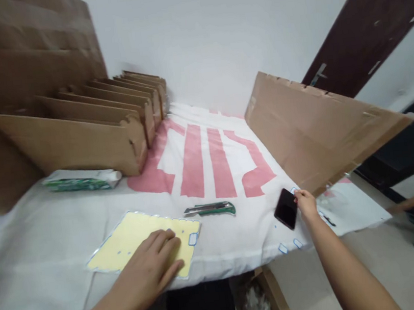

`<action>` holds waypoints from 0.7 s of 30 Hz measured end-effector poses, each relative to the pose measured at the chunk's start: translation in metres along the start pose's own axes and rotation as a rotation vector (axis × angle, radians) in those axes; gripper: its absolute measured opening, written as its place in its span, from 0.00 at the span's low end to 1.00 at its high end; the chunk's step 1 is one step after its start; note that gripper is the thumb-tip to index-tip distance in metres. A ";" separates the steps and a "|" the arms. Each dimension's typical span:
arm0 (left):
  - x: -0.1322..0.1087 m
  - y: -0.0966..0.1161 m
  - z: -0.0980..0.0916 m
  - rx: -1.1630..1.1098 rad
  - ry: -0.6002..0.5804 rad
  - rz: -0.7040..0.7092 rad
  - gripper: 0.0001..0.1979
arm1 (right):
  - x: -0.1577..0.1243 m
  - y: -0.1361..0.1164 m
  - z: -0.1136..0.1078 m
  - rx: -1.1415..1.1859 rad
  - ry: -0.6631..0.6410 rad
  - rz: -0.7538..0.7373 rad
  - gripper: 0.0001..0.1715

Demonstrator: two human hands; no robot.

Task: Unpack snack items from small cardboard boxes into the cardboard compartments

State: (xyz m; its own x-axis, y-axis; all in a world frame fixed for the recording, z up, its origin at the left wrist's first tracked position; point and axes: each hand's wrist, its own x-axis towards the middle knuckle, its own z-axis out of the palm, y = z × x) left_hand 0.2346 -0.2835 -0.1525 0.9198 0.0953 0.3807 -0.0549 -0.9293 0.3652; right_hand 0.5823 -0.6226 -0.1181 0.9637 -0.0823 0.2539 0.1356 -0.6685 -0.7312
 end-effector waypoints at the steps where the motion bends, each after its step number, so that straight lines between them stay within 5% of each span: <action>1: 0.001 0.002 -0.002 -0.018 0.004 -0.007 0.07 | -0.012 -0.015 0.012 0.024 -0.074 -0.030 0.21; 4: 0.001 0.003 -0.007 -0.057 0.024 -0.019 0.10 | -0.058 -0.073 0.046 0.081 -0.346 -0.233 0.18; 7: -0.001 0.001 -0.006 -0.069 0.037 -0.012 0.10 | -0.117 -0.140 0.075 0.025 -0.681 -0.641 0.14; 11: -0.005 -0.002 -0.002 -0.043 0.035 -0.002 0.10 | -0.184 -0.201 0.112 -0.216 -0.912 -0.922 0.06; 16: -0.007 -0.005 -0.005 -0.015 -0.012 0.024 0.08 | -0.200 -0.212 0.149 -0.465 -0.959 -0.921 0.15; 21: -0.004 -0.003 -0.012 0.056 -0.082 0.034 0.07 | -0.192 -0.206 0.151 -0.399 -0.941 -0.842 0.19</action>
State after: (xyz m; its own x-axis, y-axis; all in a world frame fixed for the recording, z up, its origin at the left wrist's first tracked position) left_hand 0.2266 -0.2769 -0.1449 0.9467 0.0360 0.3201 -0.0669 -0.9501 0.3046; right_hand 0.4043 -0.3576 -0.1115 0.4313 0.8946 -0.1166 0.8464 -0.4460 -0.2909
